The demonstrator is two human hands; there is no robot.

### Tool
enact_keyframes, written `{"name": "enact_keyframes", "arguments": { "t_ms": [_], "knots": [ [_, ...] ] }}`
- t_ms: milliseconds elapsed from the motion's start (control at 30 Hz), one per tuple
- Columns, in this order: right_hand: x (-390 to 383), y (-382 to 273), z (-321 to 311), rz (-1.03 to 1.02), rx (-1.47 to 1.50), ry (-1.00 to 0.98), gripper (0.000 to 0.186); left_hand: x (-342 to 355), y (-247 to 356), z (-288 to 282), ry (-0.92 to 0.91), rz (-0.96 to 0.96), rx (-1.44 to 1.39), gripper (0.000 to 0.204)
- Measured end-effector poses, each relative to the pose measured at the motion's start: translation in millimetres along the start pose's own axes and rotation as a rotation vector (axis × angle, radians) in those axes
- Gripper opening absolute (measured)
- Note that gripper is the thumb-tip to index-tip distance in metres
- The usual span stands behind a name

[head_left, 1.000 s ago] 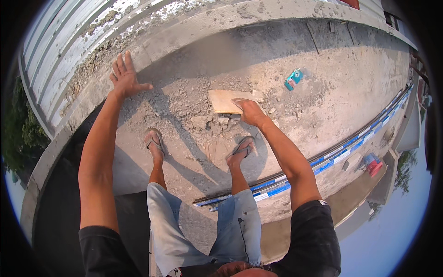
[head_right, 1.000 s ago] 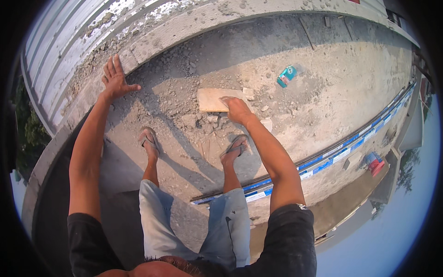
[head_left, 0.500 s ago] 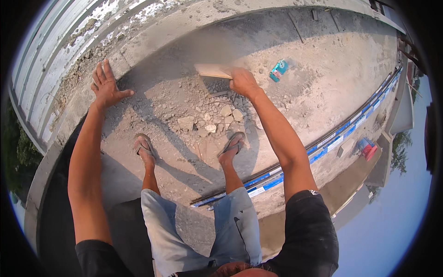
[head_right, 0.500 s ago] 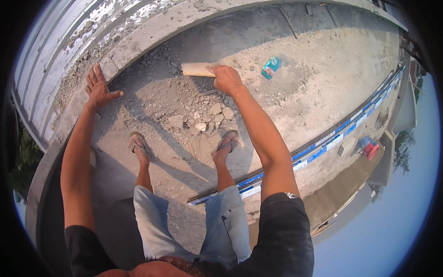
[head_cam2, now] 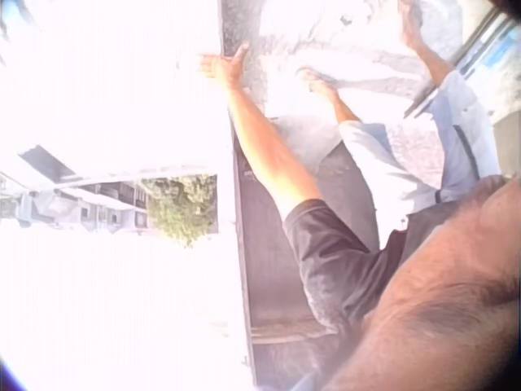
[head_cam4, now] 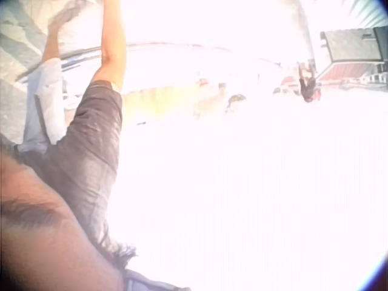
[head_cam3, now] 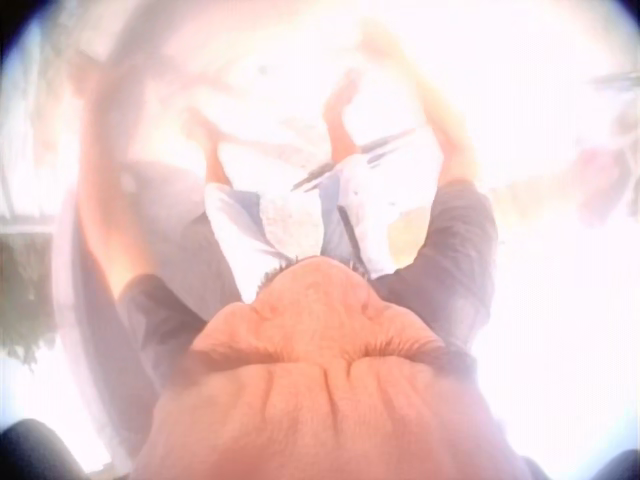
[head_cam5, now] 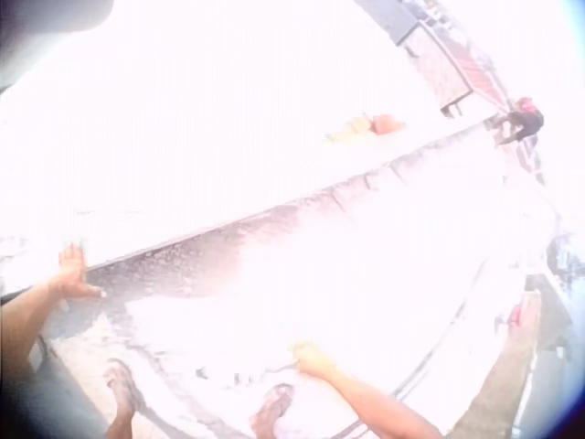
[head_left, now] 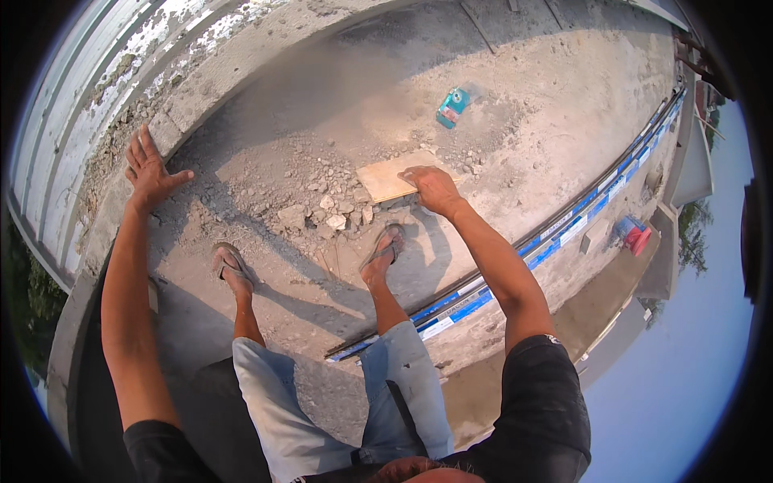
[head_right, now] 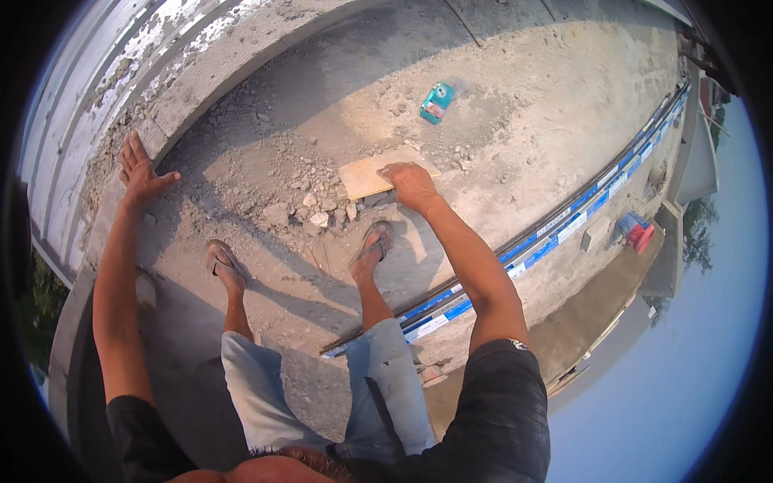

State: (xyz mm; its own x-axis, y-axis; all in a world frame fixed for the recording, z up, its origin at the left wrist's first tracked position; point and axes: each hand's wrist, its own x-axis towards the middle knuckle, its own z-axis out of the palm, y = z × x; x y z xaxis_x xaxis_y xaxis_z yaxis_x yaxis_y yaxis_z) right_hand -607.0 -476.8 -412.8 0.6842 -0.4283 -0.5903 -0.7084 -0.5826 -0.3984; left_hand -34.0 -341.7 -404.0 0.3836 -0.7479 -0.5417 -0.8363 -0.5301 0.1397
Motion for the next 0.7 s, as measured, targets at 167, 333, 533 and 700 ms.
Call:
{"name": "enact_keyframes", "arguments": {
  "t_ms": [167, 333, 533, 700],
  "knots": [
    [38, 70, -72, 0.070, -0.164, 0.336, 0.051, -1, 5, 1, 0.006, -0.008, 0.012, 0.136],
    [71, 128, -65, 0.216, -0.022, 0.374, 0.056, 5, 0, 8, 0.058, 0.032, 0.050, 0.125],
    [-17, 138, -1, 0.067, -0.071, 0.285, 0.057, 6, -9, 9, 0.079, 0.041, 0.084, 0.114],
    [-118, 146, 55, 0.165, -0.043, 0.058, 0.057, 12, -25, 19, 0.071, 0.041, 0.092, 0.111]
  ]
}}
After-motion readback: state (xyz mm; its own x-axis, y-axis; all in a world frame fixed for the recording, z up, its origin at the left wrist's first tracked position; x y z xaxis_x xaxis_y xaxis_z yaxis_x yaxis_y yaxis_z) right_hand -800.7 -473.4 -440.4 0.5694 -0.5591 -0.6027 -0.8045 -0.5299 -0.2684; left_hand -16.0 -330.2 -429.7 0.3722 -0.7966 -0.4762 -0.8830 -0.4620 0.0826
